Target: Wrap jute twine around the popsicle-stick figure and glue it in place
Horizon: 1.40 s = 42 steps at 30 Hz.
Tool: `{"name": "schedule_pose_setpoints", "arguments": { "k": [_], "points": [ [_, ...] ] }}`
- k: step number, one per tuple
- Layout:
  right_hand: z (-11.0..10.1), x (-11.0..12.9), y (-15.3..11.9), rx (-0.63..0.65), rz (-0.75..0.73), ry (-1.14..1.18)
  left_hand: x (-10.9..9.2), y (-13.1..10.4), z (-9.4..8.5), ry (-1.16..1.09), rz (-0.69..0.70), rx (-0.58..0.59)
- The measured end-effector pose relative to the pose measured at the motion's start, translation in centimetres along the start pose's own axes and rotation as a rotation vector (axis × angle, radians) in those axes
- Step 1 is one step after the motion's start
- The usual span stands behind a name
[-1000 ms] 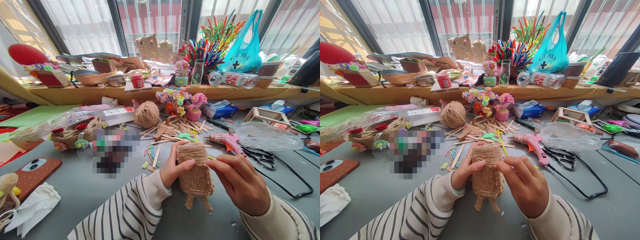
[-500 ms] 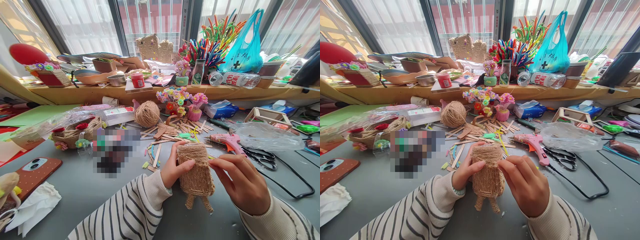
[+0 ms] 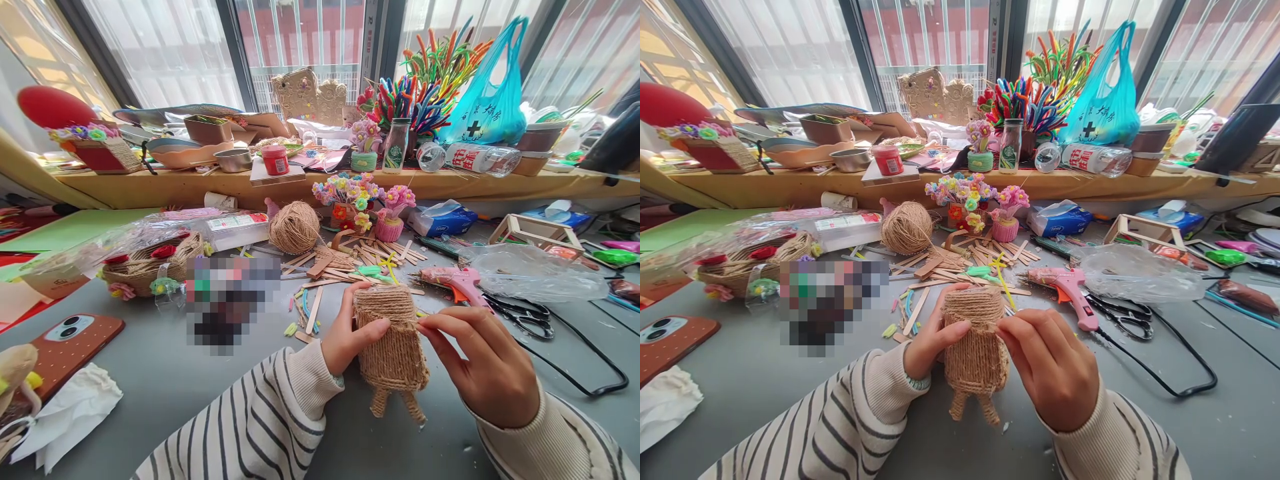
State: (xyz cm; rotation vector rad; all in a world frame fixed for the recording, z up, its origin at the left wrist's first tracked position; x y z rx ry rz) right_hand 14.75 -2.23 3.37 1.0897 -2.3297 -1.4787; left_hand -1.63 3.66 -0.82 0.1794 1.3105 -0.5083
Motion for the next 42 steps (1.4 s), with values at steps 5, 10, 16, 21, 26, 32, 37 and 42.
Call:
{"name": "schedule_pose_setpoints", "arguments": {
  "k": [5,10,16,21,26,32,37,42],
  "points": [
    [0.04,0.05,-0.06,0.010,0.025,-0.007,-0.02,-0.02,-0.02,-0.001,0.005,0.009],
    [0.06,0.08,-0.15,0.000,0.041,0.035,0.08,0.01,-0.09,-0.001,0.002,0.010],
    [0.07,0.10,-0.24,0.004,0.042,0.050,0.15,0.01,-0.04,-0.027,-0.016,0.024],
    [0.05,0.11,-0.22,0.006,0.047,0.038,0.02,0.01,0.07,-0.032,-0.022,0.033],
    [0.04,0.22,-0.05,-0.002,0.066,0.029,0.02,-0.05,0.03,-0.025,-0.013,0.014],
    [-0.11,0.28,-0.08,-0.028,0.098,0.043,-0.02,-0.12,0.01,-0.050,-0.015,0.009],
    [-0.22,0.16,-0.31,-0.031,0.115,0.068,-0.22,-0.28,0.28,-0.122,-0.063,0.016],
    [-0.23,0.05,-0.46,-0.035,0.117,0.101,-0.35,-0.30,0.36,-0.161,-0.079,0.035]
  ]
}}
Point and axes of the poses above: each hand's wrist, its own y-axis towards the middle knuckle, its own z-axis out of the palm, x = y × z, the point moved 2 cm from there along y, towards the middle knuckle, and after that the axes turned 12 degrees about -z, right-handed, at the moved point
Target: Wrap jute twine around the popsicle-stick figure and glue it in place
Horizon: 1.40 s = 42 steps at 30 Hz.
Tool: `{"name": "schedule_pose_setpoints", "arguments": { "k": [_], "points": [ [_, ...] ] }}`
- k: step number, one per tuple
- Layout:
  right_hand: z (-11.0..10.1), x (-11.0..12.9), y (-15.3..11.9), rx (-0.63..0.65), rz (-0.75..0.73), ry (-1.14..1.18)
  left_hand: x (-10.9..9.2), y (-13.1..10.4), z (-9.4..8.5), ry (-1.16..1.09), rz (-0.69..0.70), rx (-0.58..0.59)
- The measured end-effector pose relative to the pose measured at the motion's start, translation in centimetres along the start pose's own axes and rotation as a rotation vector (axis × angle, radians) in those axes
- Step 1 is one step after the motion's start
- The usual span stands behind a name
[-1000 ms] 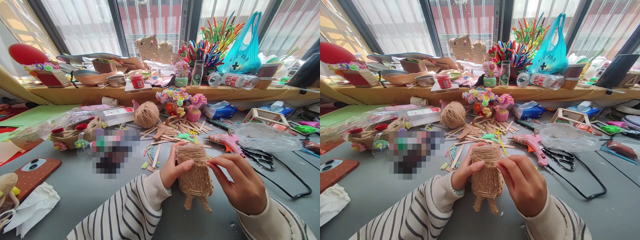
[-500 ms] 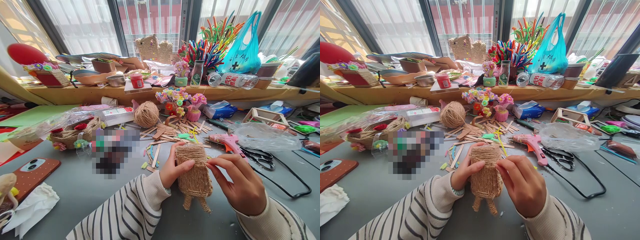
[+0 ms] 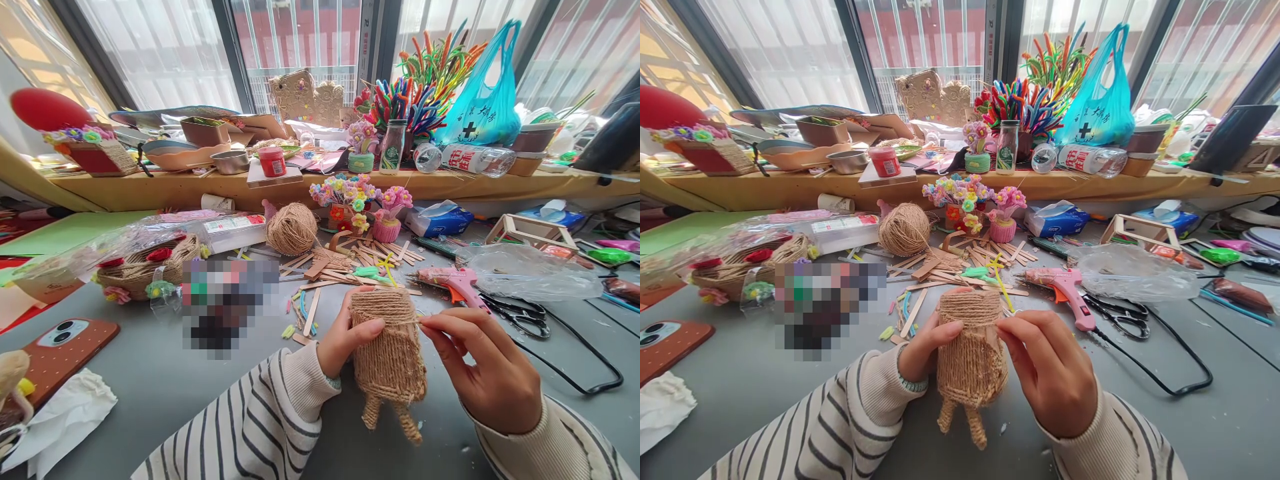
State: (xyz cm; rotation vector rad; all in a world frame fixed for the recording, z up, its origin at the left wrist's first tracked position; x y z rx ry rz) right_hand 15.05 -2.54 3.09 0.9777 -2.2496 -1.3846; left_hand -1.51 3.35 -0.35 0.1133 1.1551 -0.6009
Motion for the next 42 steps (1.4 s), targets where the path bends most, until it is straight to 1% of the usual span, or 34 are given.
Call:
{"name": "schedule_pose_setpoints", "arguments": {
  "k": [4,8,15,22,25,31,37,42],
  "points": [
    [-0.08,-0.02,0.01,-0.009,0.002,-0.002,0.17,0.00,-0.06,-0.052,0.000,0.033],
    [-0.19,0.00,0.02,-0.018,0.015,0.010,0.20,-0.02,0.22,-0.093,0.007,0.100],
    [-0.30,0.04,-0.05,-0.041,0.044,0.053,-0.02,-0.21,0.89,-0.125,-0.049,0.195],
    [-0.36,-0.05,-0.47,-0.068,0.067,0.096,-0.13,-0.34,0.73,-0.188,-0.139,0.203],
    [-0.47,-0.03,-0.44,-0.057,0.064,0.120,-0.09,-0.38,0.76,-0.189,-0.174,0.228],
    [-0.67,0.04,0.05,-0.043,0.027,0.133,-0.04,-0.48,0.79,-0.184,-0.164,0.235],
    [-0.60,0.06,0.20,-0.024,-0.006,0.141,-0.04,-0.44,0.80,-0.186,-0.201,0.249],
    [-0.60,0.05,0.30,-0.009,-0.017,0.149,-0.08,-0.42,0.80,-0.198,-0.186,0.257]
  ]
}}
Point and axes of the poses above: each hand's wrist, its own y-axis towards the middle knuckle, its own z-axis out of the palm, x = y × z, the point moved 2 cm from there along y, towards the middle knuckle, and after that the axes turned 12 degrees about -z, right-handed, at the moved point
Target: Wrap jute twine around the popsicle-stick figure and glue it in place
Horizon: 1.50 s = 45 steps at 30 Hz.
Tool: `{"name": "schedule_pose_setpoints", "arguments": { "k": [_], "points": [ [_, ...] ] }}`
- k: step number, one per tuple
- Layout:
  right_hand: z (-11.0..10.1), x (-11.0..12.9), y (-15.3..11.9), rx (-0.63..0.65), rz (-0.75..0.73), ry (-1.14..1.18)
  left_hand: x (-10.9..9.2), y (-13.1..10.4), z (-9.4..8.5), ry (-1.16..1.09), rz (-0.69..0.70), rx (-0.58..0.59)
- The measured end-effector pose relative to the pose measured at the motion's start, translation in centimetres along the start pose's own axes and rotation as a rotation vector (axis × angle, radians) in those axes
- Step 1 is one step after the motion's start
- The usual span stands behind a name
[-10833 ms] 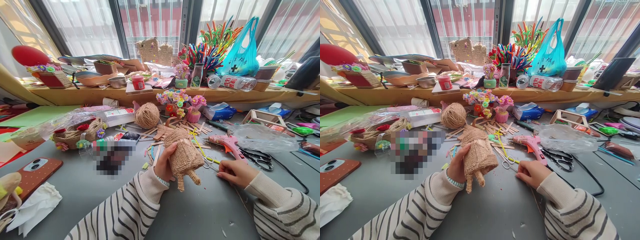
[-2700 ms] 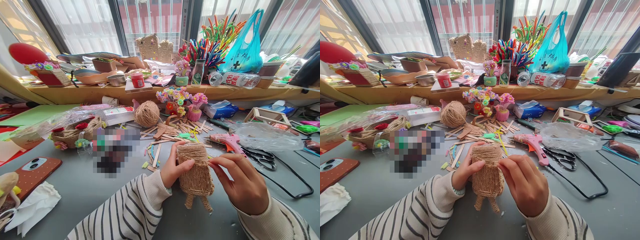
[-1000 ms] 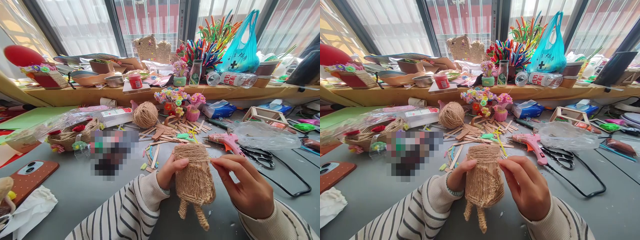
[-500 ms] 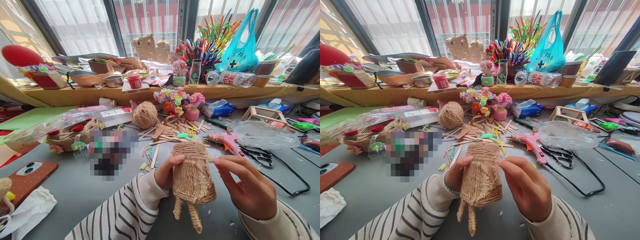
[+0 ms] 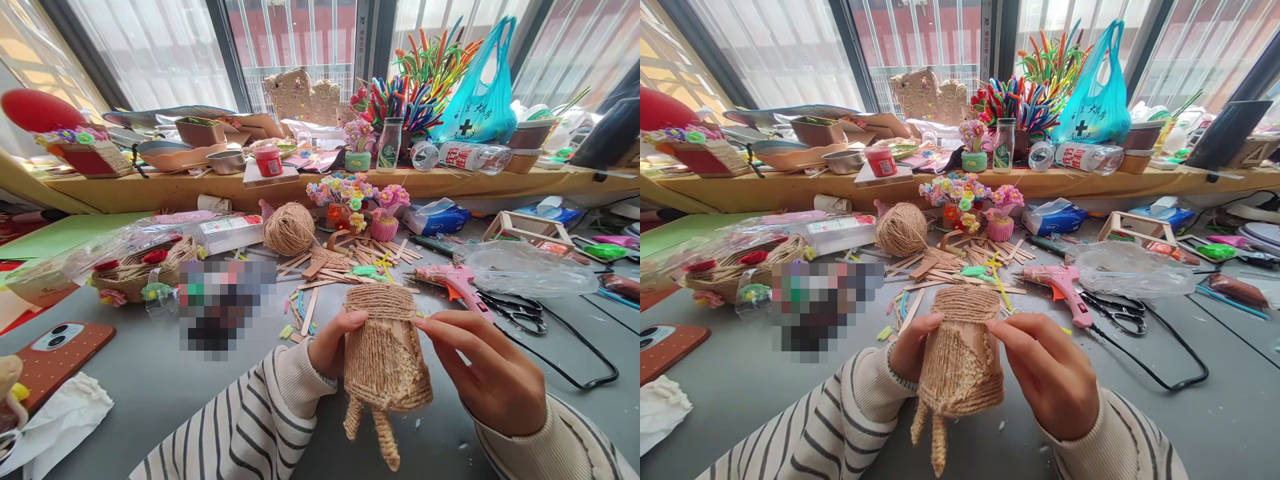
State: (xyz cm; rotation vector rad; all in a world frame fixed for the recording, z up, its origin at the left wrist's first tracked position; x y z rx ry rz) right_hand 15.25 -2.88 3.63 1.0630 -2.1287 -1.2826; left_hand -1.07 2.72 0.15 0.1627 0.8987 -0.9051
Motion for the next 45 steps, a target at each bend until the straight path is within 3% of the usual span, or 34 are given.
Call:
{"name": "schedule_pose_setpoints", "arguments": {
  "k": [16,23,29,45],
  "points": [
    [0.10,0.01,-0.48,0.067,-0.073,-0.043,0.05,0.12,-0.08,0.008,0.029,0.002],
    [0.36,-0.16,-0.78,-0.028,-0.042,0.040,0.22,0.09,-0.21,-0.014,0.016,0.028],
    [0.20,-0.04,-0.60,0.033,-0.065,0.016,0.10,0.14,-0.14,0.005,0.019,0.040],
    [0.13,-0.11,-0.70,0.039,-0.056,0.017,0.11,0.17,-0.14,-0.013,-0.002,0.044]
  ]
}}
Point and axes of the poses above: each hand's wrist, its own y-axis towards the middle knuckle, its own z-axis out of the palm, x = y × z, the point moved 2 cm from there along y, towards the middle knuckle, and after that the axes turned 12 degrees about -z, right-handed, at the moved point
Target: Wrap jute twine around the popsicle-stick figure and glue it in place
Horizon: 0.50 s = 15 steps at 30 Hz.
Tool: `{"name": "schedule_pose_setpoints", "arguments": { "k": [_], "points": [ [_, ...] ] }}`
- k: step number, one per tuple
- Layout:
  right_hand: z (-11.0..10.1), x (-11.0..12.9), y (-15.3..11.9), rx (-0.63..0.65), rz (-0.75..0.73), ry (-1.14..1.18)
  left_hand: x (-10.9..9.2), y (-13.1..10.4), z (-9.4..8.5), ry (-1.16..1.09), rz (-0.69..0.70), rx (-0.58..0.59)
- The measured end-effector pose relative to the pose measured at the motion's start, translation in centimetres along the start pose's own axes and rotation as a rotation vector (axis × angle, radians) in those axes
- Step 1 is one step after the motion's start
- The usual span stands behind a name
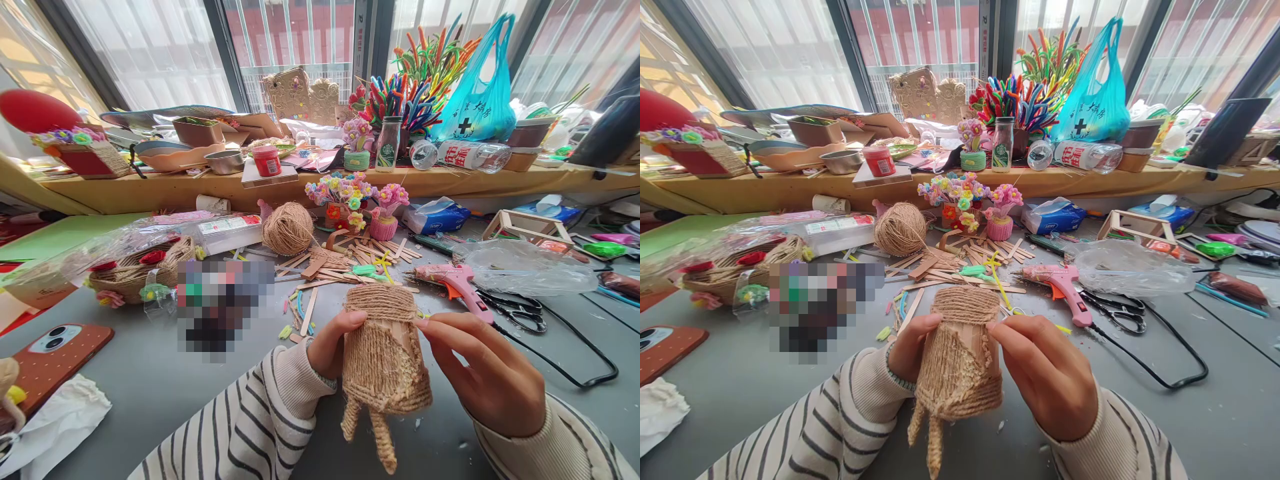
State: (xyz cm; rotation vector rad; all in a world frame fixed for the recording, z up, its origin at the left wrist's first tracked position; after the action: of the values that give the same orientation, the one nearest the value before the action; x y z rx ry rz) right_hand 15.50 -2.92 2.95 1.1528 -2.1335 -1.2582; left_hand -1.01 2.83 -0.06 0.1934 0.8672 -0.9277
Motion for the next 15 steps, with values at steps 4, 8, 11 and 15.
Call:
{"name": "schedule_pose_setpoints", "arguments": {
  "k": [4,8,11,15],
  "points": [
    [-0.02,-0.03,-0.04,0.010,-0.002,-0.005,0.07,-0.06,-0.01,0.007,0.011,-0.001],
    [-0.01,0.04,0.00,0.016,0.001,-0.016,0.14,-0.07,-0.08,0.008,0.004,-0.007],
    [0.00,0.07,0.09,0.012,0.006,-0.026,0.14,-0.07,-0.11,0.002,0.001,-0.024],
    [-0.01,0.06,0.23,0.003,0.005,-0.051,0.14,-0.06,-0.02,-0.007,-0.005,-0.021]
  ]
}}
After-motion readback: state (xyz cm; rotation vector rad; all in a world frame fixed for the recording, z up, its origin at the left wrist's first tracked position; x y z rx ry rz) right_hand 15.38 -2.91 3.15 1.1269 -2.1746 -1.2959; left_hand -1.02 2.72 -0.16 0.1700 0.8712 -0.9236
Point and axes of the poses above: each hand's wrist, its own y-axis towards the middle knuckle, its own z-axis out of the palm, x = y × z, the point moved 2 cm from there along y, towards the middle knuckle, and after that the axes turned 12 degrees about -z, right-handed, at the moved point
